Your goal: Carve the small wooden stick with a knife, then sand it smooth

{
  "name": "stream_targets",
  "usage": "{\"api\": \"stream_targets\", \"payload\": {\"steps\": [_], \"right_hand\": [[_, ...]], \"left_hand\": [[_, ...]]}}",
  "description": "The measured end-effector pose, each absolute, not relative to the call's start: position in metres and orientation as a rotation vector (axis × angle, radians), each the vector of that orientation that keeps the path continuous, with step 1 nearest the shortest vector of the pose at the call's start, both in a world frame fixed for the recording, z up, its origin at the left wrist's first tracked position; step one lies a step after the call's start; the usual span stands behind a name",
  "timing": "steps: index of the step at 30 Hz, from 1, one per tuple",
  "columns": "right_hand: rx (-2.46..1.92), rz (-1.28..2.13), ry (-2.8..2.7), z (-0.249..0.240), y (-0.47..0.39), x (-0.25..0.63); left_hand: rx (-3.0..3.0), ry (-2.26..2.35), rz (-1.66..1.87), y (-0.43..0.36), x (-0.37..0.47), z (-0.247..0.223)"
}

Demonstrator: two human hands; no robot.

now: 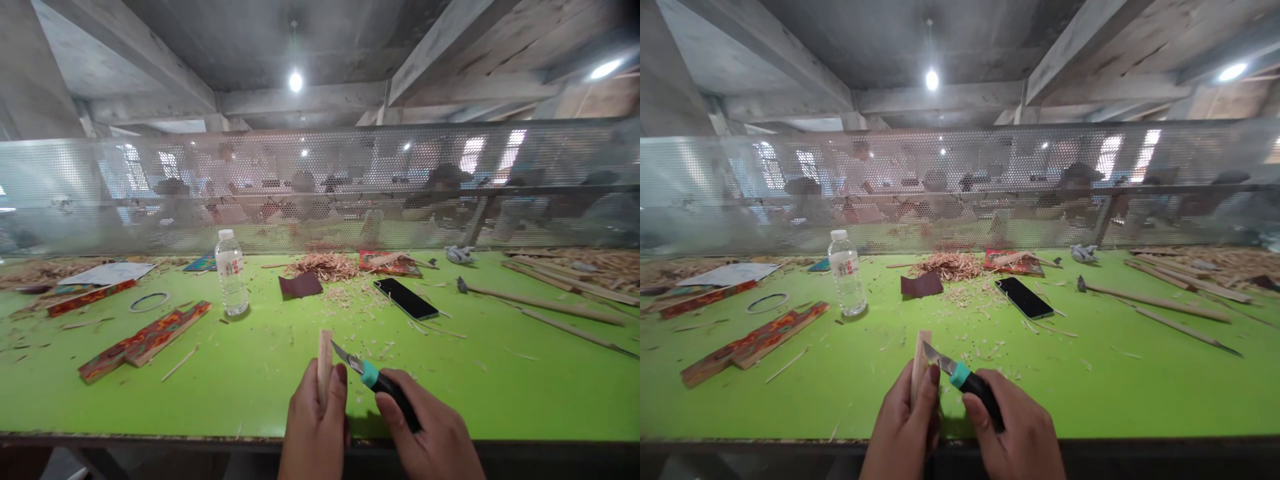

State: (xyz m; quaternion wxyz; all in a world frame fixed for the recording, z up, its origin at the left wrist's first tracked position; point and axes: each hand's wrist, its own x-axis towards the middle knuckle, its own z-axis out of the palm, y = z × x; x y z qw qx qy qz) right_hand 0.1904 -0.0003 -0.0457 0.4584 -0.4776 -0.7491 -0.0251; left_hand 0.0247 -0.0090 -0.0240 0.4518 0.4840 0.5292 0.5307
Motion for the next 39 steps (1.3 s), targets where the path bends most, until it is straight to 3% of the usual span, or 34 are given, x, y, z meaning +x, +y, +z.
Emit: {"api": "stream_targets", "payload": {"steps": [12, 39], "right_hand": [[-1.099, -0.232, -1.87, -0.044, 0.001, 0.185], [-1.076, -0.28, -1.865, -0.045, -0.002, 0.182]], "left_hand": [[1.295, 1.269, 1.281, -0.008, 0.019, -0.022], [1.345, 1.379, 1.286, -0.008, 0.023, -0.034]]}}
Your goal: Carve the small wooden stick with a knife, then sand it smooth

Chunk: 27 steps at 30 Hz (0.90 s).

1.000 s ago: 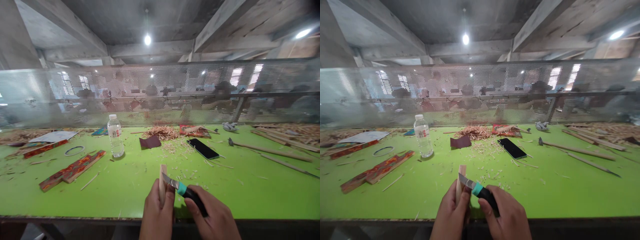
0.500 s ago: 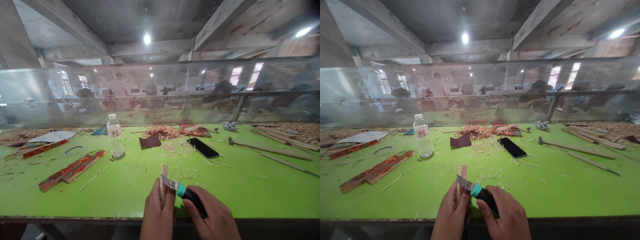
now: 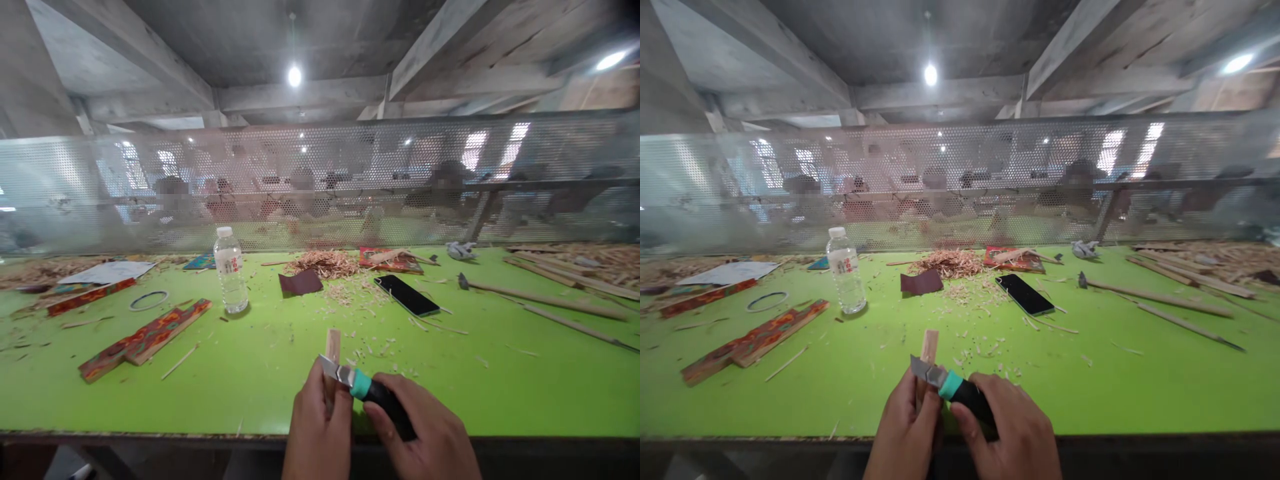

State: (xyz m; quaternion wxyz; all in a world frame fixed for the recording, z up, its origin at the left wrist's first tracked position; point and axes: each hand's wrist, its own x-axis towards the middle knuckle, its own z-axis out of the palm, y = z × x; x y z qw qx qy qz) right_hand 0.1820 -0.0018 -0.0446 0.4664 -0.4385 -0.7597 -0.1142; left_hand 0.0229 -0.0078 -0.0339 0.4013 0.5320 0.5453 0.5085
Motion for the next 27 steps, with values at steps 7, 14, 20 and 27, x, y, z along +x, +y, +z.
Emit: {"api": "stream_targets", "payload": {"steps": [7, 14, 20, 27], "right_hand": [[-1.052, -0.305, -1.854, -0.0434, -0.0017, 0.1814], [-1.059, -0.288, -1.85, -0.0447, -0.0021, 0.1821], [-1.085, -0.28, -1.878, -0.0474, -0.0018, 0.1837], [-1.067, -0.29, -1.857, -0.0445, -0.0025, 0.1816]], "left_hand": [[1.374, 1.334, 1.295, -0.0066, 0.0209, -0.0338], [1.34, 1.372, 1.291, -0.008, 0.0238, -0.0332], [1.323, 1.365, 1.314, -0.0091, 0.025, -0.0281], [1.35, 1.356, 1.3, -0.0095, 0.0234, -0.0268]]}}
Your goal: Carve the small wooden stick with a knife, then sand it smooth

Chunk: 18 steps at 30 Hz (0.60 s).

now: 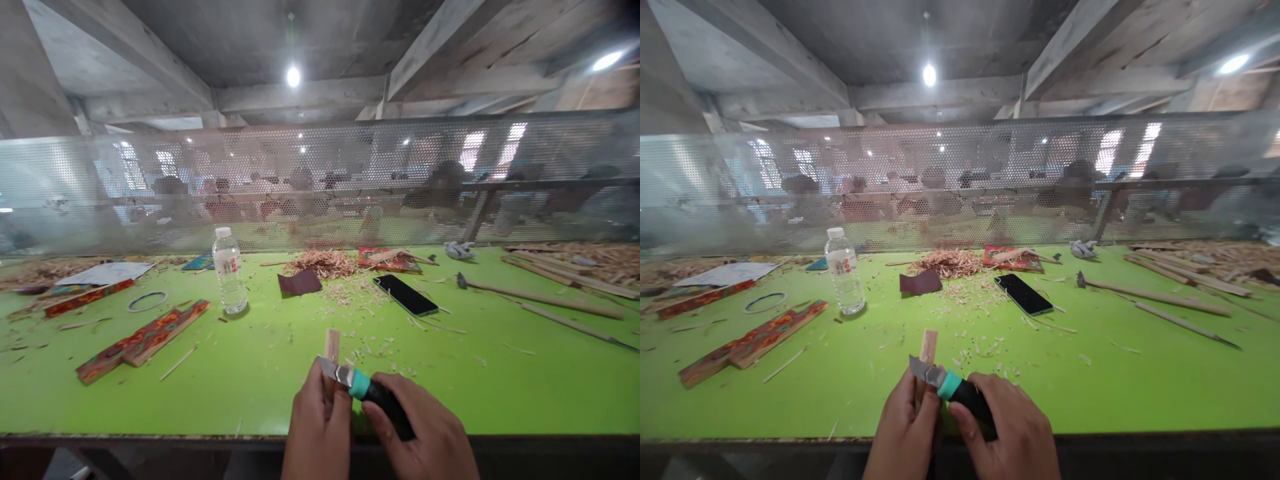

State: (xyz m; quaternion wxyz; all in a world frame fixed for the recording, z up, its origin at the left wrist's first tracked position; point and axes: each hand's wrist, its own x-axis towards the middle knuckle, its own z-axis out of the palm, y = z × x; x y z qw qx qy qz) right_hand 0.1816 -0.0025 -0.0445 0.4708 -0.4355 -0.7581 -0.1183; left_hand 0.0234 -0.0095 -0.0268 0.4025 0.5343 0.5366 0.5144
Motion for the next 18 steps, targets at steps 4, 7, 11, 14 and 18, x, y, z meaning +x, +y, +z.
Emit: {"api": "stream_targets", "payload": {"steps": [4, 7, 11, 14, 18], "right_hand": [[-1.08, -0.274, -1.862, -0.0461, -0.003, 0.1818], [-1.136, -0.227, -1.85, -0.0486, -0.0026, 0.1825], [-1.21, -0.213, -1.799, -0.0504, -0.0012, 0.1828], [-1.236, -0.209, -1.77, -0.0499, -0.0011, 0.1822], [-1.221, -0.168, -1.757, -0.0493, -0.0032, 0.1818]], "left_hand": [[1.384, 1.364, 1.267, -0.0099, 0.0225, -0.0238], [1.386, 1.318, 1.306, -0.0099, 0.0243, -0.0209], [1.365, 1.269, 1.32, -0.0105, 0.0265, -0.0194], [1.319, 1.232, 1.301, -0.0123, 0.0232, -0.0214], [1.237, 0.993, 1.14, -0.0139, 0.0167, -0.0263]]}}
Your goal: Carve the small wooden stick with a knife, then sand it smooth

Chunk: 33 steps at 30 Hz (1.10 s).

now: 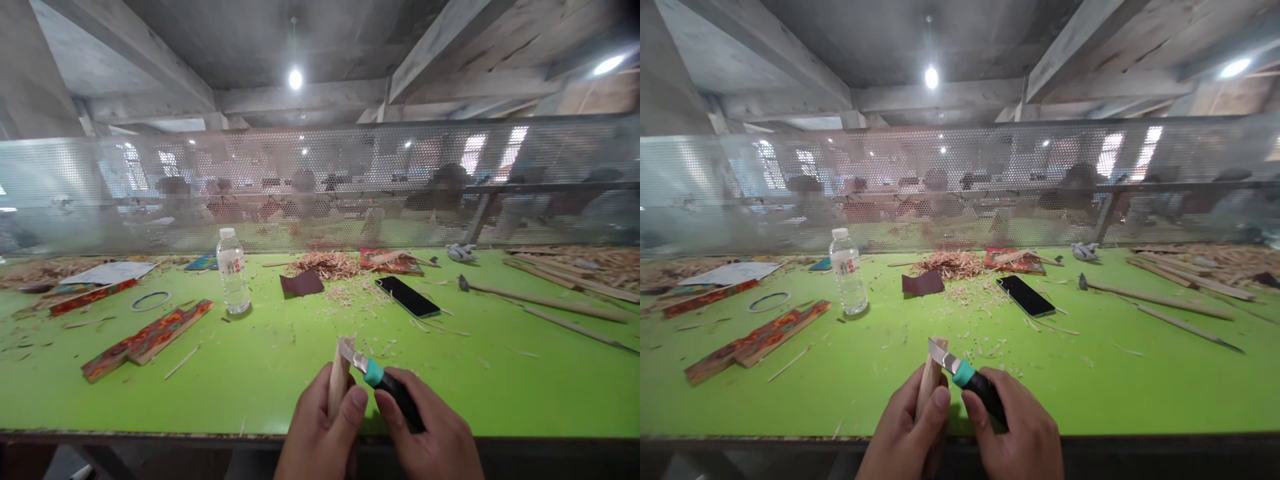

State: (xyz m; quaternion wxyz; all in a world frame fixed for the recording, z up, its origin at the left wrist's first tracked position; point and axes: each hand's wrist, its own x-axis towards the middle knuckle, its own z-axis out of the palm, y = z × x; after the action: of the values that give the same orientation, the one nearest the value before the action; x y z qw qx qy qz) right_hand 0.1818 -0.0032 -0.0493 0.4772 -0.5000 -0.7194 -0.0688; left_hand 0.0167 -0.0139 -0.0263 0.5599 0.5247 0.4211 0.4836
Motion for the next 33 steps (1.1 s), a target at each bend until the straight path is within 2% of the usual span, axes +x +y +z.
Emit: {"api": "stream_targets", "payload": {"steps": [3, 26, 33], "right_hand": [[-1.194, -0.168, -1.75, -0.05, -0.004, 0.183], [-1.195, -0.291, -1.688, -0.058, -0.003, 0.179], [-1.251, -0.23, -1.677, -0.059, -0.002, 0.178]], "left_hand": [[1.179, 0.896, 1.083, -0.013, 0.017, -0.028], [1.257, 1.122, 1.123, -0.011, 0.023, -0.02], [1.303, 1.242, 1.196, -0.011, 0.028, -0.023]]}}
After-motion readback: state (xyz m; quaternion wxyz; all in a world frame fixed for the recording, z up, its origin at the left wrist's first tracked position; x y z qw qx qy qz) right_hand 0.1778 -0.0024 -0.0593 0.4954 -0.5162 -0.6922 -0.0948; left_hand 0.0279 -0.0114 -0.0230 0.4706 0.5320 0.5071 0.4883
